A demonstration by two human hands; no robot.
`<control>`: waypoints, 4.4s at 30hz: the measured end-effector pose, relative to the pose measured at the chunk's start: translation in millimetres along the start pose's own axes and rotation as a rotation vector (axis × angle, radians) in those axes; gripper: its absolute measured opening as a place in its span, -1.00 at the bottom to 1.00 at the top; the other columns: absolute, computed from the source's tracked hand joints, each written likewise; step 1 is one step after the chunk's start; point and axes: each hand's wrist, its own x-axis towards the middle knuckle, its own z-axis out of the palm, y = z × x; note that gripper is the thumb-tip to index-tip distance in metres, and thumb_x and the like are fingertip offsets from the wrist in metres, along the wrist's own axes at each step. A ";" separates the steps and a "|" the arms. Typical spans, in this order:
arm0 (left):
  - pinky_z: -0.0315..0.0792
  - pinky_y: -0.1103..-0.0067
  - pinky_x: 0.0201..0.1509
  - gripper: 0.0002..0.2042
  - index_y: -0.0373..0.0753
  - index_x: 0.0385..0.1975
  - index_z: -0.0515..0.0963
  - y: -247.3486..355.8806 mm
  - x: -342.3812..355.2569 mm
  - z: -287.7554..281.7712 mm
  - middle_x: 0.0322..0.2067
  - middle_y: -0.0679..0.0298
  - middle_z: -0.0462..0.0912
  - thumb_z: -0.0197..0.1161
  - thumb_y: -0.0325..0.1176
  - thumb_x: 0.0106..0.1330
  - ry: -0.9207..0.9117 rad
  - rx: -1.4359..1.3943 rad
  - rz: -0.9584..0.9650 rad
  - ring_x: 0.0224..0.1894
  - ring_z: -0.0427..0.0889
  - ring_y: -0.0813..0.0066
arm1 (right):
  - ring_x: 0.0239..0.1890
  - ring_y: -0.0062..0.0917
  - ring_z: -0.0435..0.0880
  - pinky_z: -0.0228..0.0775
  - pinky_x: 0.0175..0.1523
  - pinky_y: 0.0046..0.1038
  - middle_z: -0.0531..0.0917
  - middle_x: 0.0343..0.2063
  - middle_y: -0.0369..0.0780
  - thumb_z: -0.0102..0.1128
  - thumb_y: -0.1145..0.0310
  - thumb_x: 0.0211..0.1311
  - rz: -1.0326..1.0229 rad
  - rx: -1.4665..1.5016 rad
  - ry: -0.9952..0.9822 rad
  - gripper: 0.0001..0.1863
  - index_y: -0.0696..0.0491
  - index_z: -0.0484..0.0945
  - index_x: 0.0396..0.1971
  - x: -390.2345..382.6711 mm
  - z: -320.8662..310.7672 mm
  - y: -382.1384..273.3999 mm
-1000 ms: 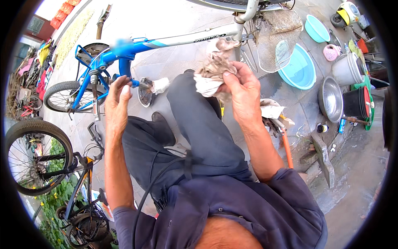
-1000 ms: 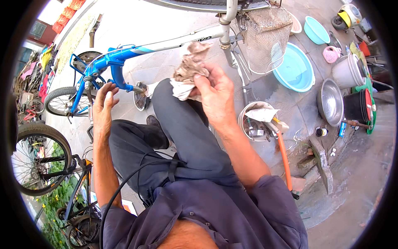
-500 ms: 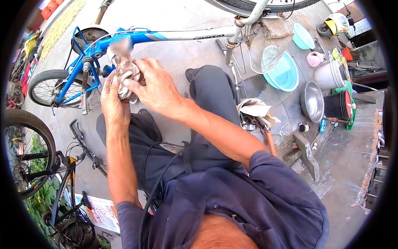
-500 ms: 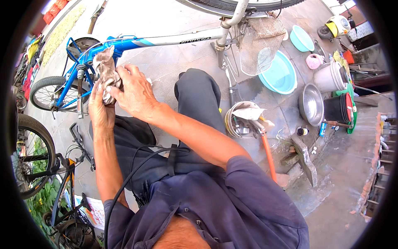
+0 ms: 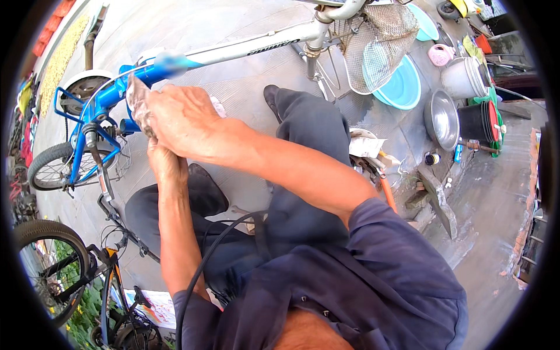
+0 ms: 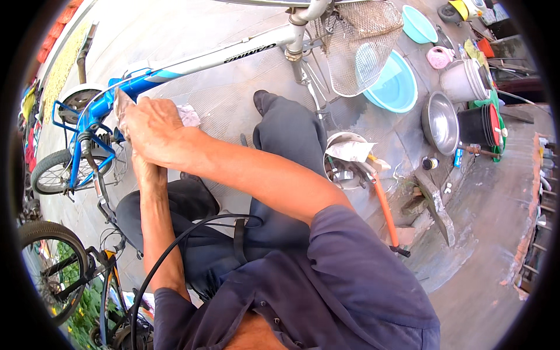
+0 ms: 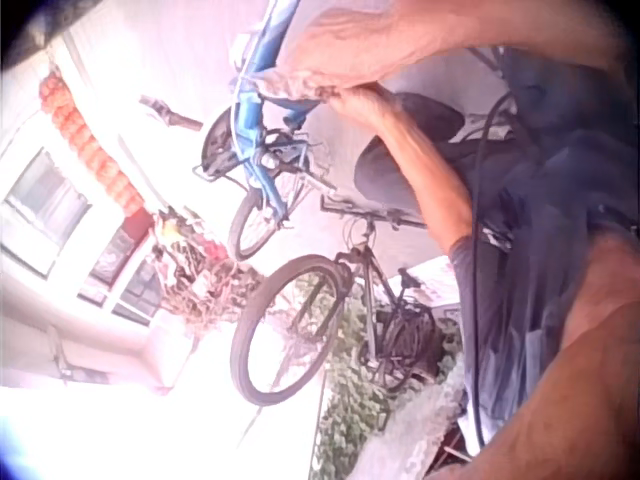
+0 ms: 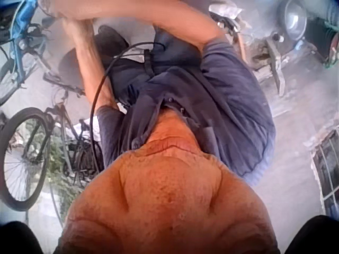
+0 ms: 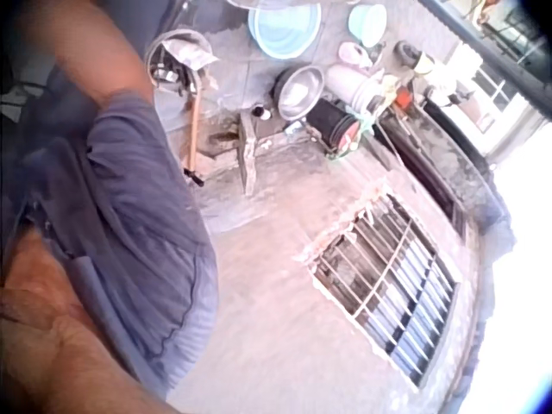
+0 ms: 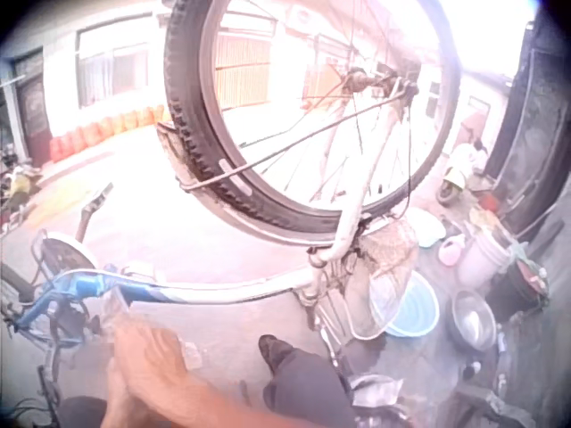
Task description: The person uses a yellow tire lever to pry the tire bead off the bicycle rim. They then pull the inner tube out from between the tire and the rim. The person holds the removed inner tube and the tire while the bicycle remains upside down.
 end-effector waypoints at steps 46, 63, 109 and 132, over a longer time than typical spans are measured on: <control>0.45 0.38 -0.19 -0.78 -0.43 -0.35 0.50 -208.6 92.3 210.1 -0.43 -0.05 0.61 0.25 -0.48 -0.01 -0.303 1.108 0.453 -0.34 0.63 0.07 | -0.39 -0.32 0.69 0.51 -0.33 -0.36 0.66 -0.55 -0.13 0.28 0.43 -0.21 0.080 0.230 0.117 -0.92 0.06 0.66 -0.60 -2.7 -73.5 61.4; 0.47 0.36 -0.17 -0.69 -0.57 -0.31 0.50 -200.3 92.1 226.5 -0.39 -0.21 0.60 0.26 -0.37 0.13 -0.442 1.079 0.441 -0.30 0.64 0.01 | -0.48 -0.19 0.66 0.49 -0.36 -0.28 0.62 -0.62 -0.02 0.25 0.45 -0.14 0.067 0.265 0.168 -0.93 0.14 0.60 -0.65 -4.8 -73.3 64.8; 0.34 0.21 0.00 -0.65 -0.29 -0.27 0.52 -110.0 81.6 244.4 -0.20 0.06 0.56 0.34 -0.18 0.07 -0.430 1.792 1.091 -0.12 0.53 0.10 | -0.50 -0.12 0.62 0.41 -0.35 -0.21 0.60 -0.63 -0.02 0.12 0.38 0.15 0.131 0.218 0.078 -0.81 0.20 0.56 -0.49 -5.1 -74.6 73.6; 0.48 0.30 -0.16 -0.54 -0.25 0.05 0.36 -90.3 98.4 229.3 -0.11 0.08 0.49 0.30 -0.32 0.16 -0.611 1.212 1.059 -0.16 0.55 0.03 | -0.42 -0.14 0.66 0.46 -0.23 -0.27 0.64 -0.52 0.04 0.16 0.40 0.15 0.193 0.275 0.257 -0.78 0.23 0.56 -0.27 0.2 -81.4 86.8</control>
